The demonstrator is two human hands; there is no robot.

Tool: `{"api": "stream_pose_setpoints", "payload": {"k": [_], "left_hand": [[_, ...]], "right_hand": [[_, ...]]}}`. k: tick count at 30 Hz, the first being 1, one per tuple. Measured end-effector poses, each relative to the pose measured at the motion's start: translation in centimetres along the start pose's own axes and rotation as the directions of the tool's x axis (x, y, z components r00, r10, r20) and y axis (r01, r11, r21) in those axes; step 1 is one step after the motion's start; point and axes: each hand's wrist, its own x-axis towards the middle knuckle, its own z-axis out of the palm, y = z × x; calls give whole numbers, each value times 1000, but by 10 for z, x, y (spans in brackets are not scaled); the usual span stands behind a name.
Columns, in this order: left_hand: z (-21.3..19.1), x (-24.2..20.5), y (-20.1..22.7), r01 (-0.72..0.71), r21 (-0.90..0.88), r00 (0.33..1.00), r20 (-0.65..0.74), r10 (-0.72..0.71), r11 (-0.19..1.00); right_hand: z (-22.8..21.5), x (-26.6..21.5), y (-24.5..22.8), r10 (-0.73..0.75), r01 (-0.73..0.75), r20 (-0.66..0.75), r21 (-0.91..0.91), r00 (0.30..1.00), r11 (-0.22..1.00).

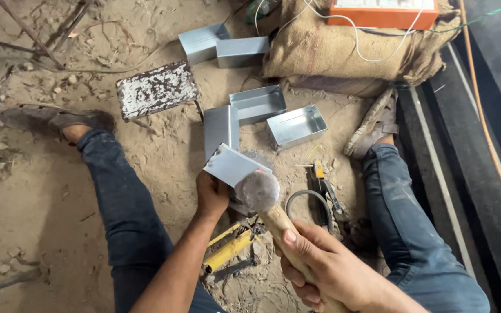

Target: The person sits on the ground and uses a welding torch to join the seams of small rectangular metal boxes. They hold the boxes in place with one hand while welding with the other, occasionally using a hammer to tap the metal.

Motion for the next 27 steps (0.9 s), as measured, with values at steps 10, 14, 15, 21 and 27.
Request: {"api": "stream_pose_setpoints", "payload": {"k": [10,14,15,21,27], "left_hand": [[1,8,29,-57,-234,998,14,62,971],[2,-3,30,-56,-260,998,20,63,964],[2,-1,30,-27,-291,999,35,39,956],[3,-1,21,-51,-222,996,57,65,974],[2,-5,2,-63,-145,992,95,78,987]], "right_hand": [[25,21,7,-26,27,-16,72,1000,997],[38,18,15,-46,50,-93,46,995,998],[41,19,14,-39,47,-81,93,996,995],[62,19,14,-41,53,-81,156,996,986],[53,18,32,-99,108,-104,79,990,991]]}}
